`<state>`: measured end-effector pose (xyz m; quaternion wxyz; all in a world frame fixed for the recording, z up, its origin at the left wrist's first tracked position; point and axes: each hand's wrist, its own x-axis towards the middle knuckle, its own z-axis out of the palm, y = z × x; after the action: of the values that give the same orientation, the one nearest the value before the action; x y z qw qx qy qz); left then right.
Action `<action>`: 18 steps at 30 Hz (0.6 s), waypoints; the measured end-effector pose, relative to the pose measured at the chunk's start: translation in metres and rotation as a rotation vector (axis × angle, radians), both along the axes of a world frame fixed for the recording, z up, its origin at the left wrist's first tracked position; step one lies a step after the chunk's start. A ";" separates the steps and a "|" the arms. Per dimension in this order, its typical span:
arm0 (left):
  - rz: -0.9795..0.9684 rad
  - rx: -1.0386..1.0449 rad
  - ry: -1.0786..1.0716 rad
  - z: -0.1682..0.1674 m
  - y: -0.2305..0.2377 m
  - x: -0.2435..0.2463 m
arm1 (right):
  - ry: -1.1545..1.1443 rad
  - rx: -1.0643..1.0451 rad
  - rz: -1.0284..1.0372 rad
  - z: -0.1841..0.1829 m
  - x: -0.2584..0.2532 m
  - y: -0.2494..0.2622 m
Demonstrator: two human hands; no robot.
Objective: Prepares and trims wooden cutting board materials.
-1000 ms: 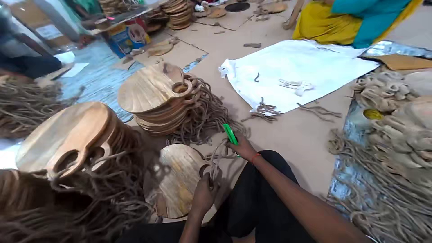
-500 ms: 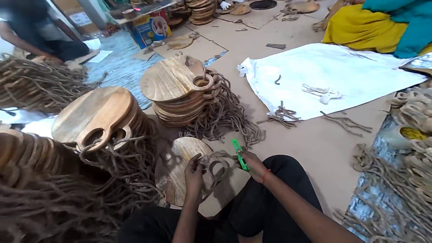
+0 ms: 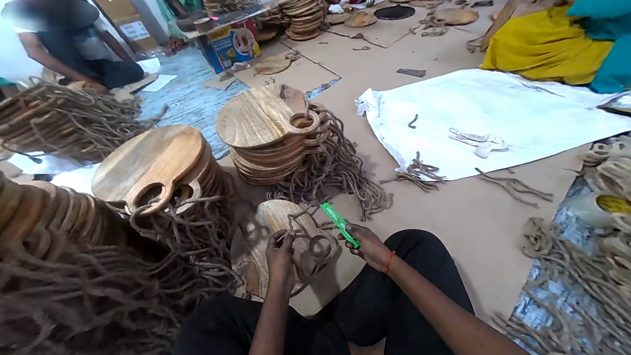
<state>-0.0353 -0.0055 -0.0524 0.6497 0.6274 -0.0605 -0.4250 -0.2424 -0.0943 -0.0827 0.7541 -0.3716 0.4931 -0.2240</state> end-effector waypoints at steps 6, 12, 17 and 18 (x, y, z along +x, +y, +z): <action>0.040 0.004 0.021 0.012 -0.001 -0.001 | 0.082 -0.072 -0.139 0.001 0.000 -0.003; -0.032 -0.023 -0.029 0.008 -0.003 -0.007 | -0.057 -0.140 -0.114 -0.001 0.003 -0.004; -0.073 -0.036 -0.108 0.003 -0.001 -0.007 | 0.011 -0.119 -0.104 -0.006 0.001 -0.003; -0.078 -0.037 -0.116 0.004 -0.001 -0.007 | 0.018 -0.125 -0.101 -0.006 0.001 -0.003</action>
<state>-0.0427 -0.0066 -0.0483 0.6394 0.6360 -0.1302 -0.4119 -0.2411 -0.0977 -0.0886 0.7125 -0.3947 0.5031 -0.2889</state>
